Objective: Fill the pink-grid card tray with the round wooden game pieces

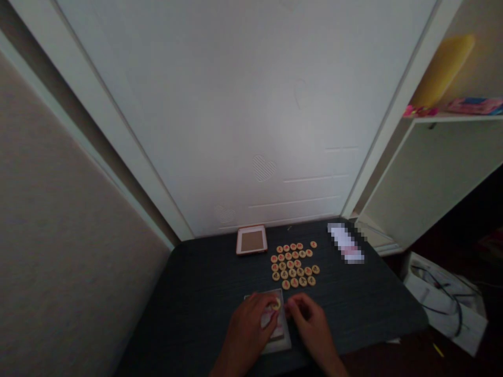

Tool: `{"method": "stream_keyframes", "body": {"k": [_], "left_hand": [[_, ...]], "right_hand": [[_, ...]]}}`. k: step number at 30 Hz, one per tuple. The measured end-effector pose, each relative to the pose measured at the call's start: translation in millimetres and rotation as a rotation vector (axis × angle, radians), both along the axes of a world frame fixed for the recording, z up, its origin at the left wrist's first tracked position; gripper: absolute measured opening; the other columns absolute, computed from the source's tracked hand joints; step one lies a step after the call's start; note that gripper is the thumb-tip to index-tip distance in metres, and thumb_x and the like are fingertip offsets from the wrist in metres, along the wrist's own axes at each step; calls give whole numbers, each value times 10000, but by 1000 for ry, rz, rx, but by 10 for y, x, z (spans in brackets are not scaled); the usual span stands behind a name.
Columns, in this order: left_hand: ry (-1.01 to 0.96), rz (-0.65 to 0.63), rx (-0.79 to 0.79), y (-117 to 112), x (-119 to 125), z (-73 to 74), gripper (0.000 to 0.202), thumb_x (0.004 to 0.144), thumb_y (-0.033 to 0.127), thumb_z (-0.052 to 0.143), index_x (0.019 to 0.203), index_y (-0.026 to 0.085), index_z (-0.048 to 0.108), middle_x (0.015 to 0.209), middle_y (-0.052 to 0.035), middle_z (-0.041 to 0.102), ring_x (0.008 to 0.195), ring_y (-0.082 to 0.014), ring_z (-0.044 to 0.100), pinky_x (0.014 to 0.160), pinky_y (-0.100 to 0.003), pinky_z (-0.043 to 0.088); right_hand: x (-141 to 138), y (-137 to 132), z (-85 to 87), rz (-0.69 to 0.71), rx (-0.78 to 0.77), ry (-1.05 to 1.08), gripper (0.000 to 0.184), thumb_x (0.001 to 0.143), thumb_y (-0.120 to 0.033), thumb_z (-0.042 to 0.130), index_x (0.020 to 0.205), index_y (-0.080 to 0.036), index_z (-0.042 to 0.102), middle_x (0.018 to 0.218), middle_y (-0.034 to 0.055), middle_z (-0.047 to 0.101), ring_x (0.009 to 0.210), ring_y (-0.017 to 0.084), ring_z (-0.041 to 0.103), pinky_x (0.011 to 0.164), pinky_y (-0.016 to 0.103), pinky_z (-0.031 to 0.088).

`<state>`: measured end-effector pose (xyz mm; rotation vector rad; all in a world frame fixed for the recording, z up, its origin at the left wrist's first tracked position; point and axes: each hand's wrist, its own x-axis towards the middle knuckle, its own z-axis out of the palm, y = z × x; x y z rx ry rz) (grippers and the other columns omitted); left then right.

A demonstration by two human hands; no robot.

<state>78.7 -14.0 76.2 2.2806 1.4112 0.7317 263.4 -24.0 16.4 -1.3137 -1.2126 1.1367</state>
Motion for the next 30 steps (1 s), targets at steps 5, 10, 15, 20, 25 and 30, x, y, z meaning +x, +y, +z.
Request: {"method": "stream_keyframes", "body": {"k": [5,10,15,20,25,30], "left_hand": [[-34,26,-36,92,-93,-41,237,849,124,622,1038,266,640,1079,-16,720,1024,-209,685,916,-339,549],[-53,-30,-73,168,-55,-103,208,848,94,602,980,252,631,1084,-19,704,1050,-203,654,925,-326,524],[-2,-64,-75,225,-34,-140,189,841,145,664,990,256,631,1018,-15,692,1013,-219,633,940,-358,487],[35,-85,-63,264,-17,-169,200,819,168,720,979,247,628,1010,-16,691,989,-226,615,920,-364,460],[102,-100,-42,271,19,-195,112,854,193,696,923,238,620,973,-11,697,987,-228,600,885,-353,432],[192,-85,-27,272,43,-207,96,876,270,694,926,240,617,977,-13,693,1004,-235,596,920,-374,415]], "right_hand": [[113,-24,-128,-25,15,-104,381,921,-557,580,878,-198,700,811,61,746,775,229,698,734,299,518],[134,-44,-118,6,53,-156,365,933,-532,570,873,-197,700,791,51,733,752,216,680,709,282,503],[127,-62,-99,6,82,-195,349,943,-503,561,865,-193,699,778,43,719,741,204,664,691,268,487],[122,-73,-106,6,91,-220,327,947,-474,564,860,-192,704,772,38,719,730,192,656,682,254,477],[128,-79,-126,26,107,-236,338,956,-473,550,875,-187,710,771,36,718,725,181,653,673,243,478],[122,-76,-105,12,131,-239,352,949,-490,558,883,-188,726,770,37,734,712,182,661,674,245,488]]}}
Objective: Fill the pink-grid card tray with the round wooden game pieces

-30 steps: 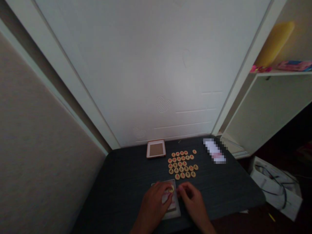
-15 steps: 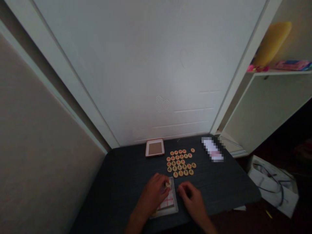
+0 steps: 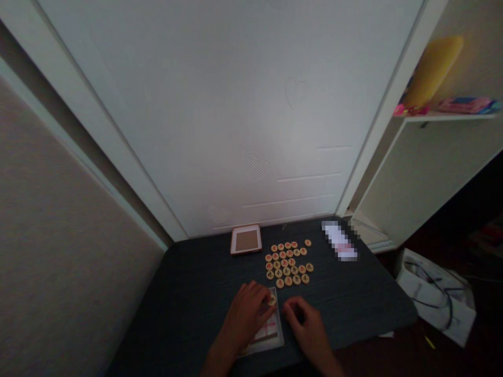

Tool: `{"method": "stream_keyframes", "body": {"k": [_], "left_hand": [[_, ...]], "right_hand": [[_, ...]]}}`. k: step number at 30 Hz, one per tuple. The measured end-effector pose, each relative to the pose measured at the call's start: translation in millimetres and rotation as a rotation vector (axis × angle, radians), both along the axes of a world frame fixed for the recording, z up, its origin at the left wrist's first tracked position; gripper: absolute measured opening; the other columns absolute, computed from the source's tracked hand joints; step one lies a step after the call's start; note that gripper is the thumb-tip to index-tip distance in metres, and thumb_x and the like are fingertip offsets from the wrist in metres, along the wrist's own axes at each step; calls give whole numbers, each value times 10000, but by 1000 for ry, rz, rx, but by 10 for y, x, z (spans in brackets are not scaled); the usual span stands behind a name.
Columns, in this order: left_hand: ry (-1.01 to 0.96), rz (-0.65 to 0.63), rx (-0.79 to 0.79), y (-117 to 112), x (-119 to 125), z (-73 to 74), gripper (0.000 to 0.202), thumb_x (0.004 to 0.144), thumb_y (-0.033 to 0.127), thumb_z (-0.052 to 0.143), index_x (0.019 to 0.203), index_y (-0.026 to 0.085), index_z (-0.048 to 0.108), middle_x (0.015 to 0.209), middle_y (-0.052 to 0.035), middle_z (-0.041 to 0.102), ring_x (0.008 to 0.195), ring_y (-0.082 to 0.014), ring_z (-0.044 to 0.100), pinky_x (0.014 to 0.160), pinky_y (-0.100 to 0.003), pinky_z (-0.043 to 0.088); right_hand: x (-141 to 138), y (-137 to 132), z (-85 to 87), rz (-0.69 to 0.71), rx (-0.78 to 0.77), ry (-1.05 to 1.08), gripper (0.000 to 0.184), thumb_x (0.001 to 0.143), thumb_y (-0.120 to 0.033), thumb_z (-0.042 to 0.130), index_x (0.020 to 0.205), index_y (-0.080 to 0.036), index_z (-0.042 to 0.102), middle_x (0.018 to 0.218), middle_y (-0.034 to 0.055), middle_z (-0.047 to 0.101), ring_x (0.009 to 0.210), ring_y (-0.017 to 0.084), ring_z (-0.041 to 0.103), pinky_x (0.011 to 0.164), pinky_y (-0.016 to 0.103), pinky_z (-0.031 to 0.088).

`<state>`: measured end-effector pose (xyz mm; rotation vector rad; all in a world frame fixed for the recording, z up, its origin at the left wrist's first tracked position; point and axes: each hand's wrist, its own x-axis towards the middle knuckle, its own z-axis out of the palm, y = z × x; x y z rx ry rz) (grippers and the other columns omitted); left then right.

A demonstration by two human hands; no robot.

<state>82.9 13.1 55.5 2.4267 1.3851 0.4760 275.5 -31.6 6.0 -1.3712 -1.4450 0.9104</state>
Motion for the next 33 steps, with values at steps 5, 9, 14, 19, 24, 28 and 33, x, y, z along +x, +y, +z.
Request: {"method": "stream_keyframes", "body": {"k": [5,9,14,19,24,28,33], "left_hand": [[46,-19,-8,30,-12,48,129,866,263,699,956,244,608,1010,-9,678,1028,-234,590,959,-389,408],[38,-60,-3,42,-46,91,146,867,192,677,980,250,604,1031,5,686,1042,-226,580,976,-389,389],[59,-118,-4,48,-74,76,160,851,237,734,966,253,624,1038,0,688,1054,-231,568,961,-382,383],[76,-150,26,82,-72,62,127,875,252,732,954,252,633,1015,5,681,1017,-210,570,917,-346,390],[73,-184,34,103,-73,73,66,911,254,700,963,268,661,1083,5,675,1040,-201,572,916,-344,388],[70,-172,35,94,-97,62,67,924,245,682,982,279,676,1112,3,665,1048,-201,567,902,-345,390],[48,-128,33,102,-126,25,69,934,269,661,1001,270,676,1104,-10,663,1029,-207,562,912,-353,389]], "right_hand": [[4,-4,20,-3,-3,13,368,940,-513,564,886,-191,733,779,45,742,725,193,669,680,255,505],[11,-7,-6,-3,-8,-7,357,940,-506,563,874,-195,724,775,46,740,728,197,674,673,256,507],[-12,-12,-4,23,4,-56,282,953,-439,555,917,-206,710,794,40,738,723,191,681,664,256,507],[-56,-12,14,56,92,-93,211,916,-401,614,957,-223,721,814,38,732,721,185,680,658,255,524],[-71,-9,1,54,144,-127,172,909,-362,620,952,-236,729,812,35,725,718,183,678,642,255,526],[-68,-6,-15,48,150,-142,159,904,-354,625,942,-238,727,797,31,721,706,183,676,642,259,530],[-63,-9,2,53,147,-144,166,905,-362,621,928,-239,731,789,30,720,695,182,673,634,258,530]]}}
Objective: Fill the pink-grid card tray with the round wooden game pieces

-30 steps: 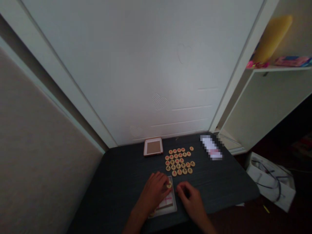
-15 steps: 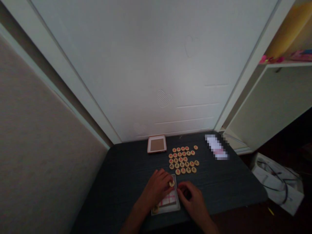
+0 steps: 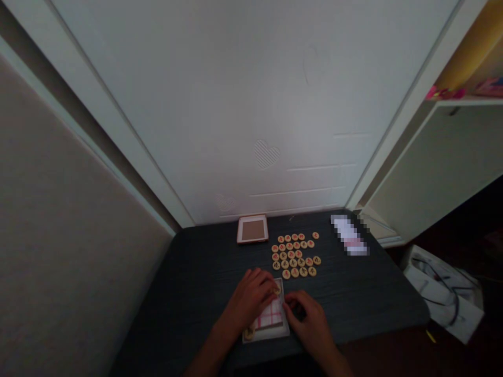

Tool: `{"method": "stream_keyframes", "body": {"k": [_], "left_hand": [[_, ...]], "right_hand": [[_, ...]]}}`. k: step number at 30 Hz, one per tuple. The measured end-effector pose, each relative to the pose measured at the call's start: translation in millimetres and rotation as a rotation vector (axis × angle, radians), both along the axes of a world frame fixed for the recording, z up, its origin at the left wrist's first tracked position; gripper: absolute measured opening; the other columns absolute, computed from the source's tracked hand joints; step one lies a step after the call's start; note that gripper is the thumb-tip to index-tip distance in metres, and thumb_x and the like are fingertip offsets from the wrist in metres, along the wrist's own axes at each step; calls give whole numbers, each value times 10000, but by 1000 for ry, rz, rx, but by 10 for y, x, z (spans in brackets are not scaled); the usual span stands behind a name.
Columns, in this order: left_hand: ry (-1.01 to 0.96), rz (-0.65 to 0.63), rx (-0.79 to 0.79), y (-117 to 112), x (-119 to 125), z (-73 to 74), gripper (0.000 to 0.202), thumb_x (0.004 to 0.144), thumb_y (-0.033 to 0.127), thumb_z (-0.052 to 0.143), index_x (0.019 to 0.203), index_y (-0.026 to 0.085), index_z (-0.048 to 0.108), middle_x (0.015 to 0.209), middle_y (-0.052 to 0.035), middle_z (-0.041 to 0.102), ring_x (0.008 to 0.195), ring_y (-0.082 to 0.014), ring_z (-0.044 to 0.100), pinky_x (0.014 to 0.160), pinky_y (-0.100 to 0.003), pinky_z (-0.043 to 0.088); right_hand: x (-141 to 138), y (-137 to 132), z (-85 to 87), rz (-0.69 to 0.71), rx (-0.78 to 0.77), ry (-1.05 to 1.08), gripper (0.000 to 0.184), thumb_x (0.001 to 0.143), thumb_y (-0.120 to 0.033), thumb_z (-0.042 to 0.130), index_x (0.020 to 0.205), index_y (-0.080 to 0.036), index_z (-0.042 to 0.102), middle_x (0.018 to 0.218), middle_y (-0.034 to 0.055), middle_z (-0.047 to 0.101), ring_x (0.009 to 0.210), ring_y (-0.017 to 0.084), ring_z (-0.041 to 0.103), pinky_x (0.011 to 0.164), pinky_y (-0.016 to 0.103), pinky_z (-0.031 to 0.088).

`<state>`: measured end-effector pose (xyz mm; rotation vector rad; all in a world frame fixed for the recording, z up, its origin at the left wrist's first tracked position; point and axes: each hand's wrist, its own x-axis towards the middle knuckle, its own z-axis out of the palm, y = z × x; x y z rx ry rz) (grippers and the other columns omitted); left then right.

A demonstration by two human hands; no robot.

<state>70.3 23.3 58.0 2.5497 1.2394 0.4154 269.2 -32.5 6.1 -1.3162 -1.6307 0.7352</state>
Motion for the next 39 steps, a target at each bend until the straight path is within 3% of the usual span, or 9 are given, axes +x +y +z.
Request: {"method": "stream_keyframes", "body": {"k": [12,21,33,39], "left_hand": [[-22,91,-31,19,-4,-40,259,874,337,727,1095,261,617,1127,-9,672,1092,-233,557,978,-382,386],[-37,70,-65,47,-7,-4,339,853,335,740,1150,256,598,1158,-22,672,1083,-238,589,944,-356,415],[-59,66,-114,100,22,-61,301,859,309,731,1133,266,612,1149,-17,687,1098,-234,608,962,-352,428],[-121,71,-127,64,-85,-15,316,870,341,722,1158,274,610,1155,-9,684,1090,-229,614,966,-353,448]], "right_hand": [[2,2,-2,7,-24,-5,188,917,-389,616,916,-239,728,802,32,724,724,187,677,668,266,523],[-6,3,13,9,-31,14,213,937,-397,585,939,-233,722,818,38,725,731,188,679,679,266,520],[-41,35,-1,-6,-46,32,203,950,-365,570,990,-226,714,864,52,734,755,192,693,665,258,538],[-38,53,20,103,126,-64,232,977,-211,470,1093,-230,670,1151,82,703,1069,209,669,951,326,539]]}}
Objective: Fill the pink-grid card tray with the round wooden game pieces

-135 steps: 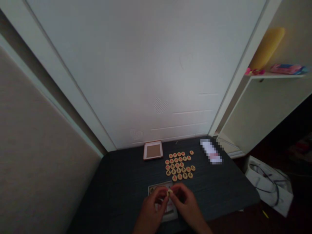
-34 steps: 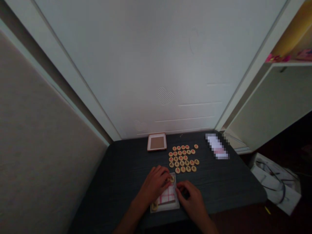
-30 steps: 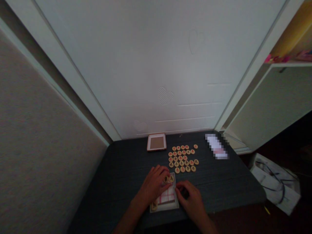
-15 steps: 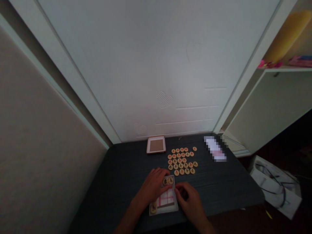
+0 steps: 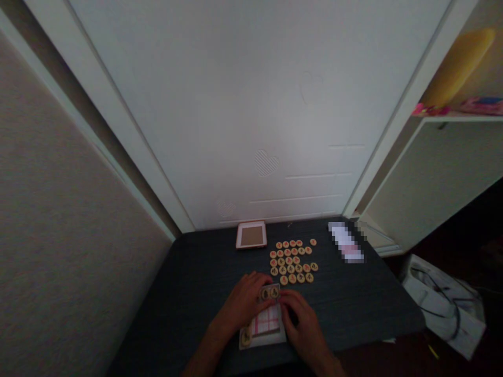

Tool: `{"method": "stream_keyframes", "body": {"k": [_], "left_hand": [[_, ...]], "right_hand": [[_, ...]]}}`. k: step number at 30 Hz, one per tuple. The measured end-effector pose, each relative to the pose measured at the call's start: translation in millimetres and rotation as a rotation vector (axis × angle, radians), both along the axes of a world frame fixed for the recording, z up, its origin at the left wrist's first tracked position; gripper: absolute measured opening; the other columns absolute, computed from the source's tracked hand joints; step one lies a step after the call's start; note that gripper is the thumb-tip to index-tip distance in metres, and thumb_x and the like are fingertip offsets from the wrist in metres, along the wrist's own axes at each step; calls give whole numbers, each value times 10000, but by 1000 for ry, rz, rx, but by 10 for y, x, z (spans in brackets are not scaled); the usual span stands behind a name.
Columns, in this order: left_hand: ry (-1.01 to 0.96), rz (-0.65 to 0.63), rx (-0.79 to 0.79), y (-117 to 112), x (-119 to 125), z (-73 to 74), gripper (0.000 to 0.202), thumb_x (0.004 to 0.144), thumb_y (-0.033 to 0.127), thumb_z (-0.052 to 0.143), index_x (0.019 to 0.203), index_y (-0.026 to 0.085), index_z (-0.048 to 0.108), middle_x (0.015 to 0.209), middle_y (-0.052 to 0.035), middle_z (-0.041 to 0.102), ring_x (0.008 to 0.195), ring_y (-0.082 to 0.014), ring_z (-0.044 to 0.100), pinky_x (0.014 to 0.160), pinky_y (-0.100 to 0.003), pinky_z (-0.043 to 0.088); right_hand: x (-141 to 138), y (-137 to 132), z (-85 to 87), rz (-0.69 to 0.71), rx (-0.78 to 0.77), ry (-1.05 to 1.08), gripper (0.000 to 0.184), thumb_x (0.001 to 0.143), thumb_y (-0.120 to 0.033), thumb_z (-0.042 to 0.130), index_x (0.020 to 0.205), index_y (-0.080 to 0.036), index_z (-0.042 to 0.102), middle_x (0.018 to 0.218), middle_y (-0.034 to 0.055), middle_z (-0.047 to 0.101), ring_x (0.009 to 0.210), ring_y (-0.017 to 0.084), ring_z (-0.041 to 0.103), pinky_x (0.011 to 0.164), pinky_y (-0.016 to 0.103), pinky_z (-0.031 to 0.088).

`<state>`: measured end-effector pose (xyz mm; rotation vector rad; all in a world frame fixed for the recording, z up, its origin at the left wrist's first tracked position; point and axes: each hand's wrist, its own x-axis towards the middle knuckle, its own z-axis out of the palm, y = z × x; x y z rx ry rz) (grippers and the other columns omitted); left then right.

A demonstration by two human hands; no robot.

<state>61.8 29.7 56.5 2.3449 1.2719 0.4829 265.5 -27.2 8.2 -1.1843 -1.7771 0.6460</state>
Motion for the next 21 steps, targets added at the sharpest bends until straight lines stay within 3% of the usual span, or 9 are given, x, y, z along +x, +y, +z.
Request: {"method": "stream_keyframes", "body": {"k": [6,15,21], "left_hand": [[-149,161,-13,-148,-300,-9,348,855,293,718,1185,287,606,1165,-16,668,1112,-225,612,1000,-359,463],[-97,87,-65,-105,-91,-64,338,840,176,667,1154,289,618,1143,-4,681,1094,-226,606,987,-366,453],[-133,146,-66,-142,-275,-110,426,793,181,712,1188,302,610,1173,0,674,1135,-227,593,1018,-360,442]], "right_hand": [[-3,92,-17,75,27,-261,322,951,-142,491,1233,-245,608,1234,67,686,1124,227,645,1005,396,517],[-29,117,57,41,85,-470,428,877,-69,567,1253,-266,623,1290,51,655,1090,238,639,970,415,505],[-84,121,244,104,91,-546,427,869,-73,611,1236,-291,635,1159,31,680,1040,221,615,934,373,479]]}}
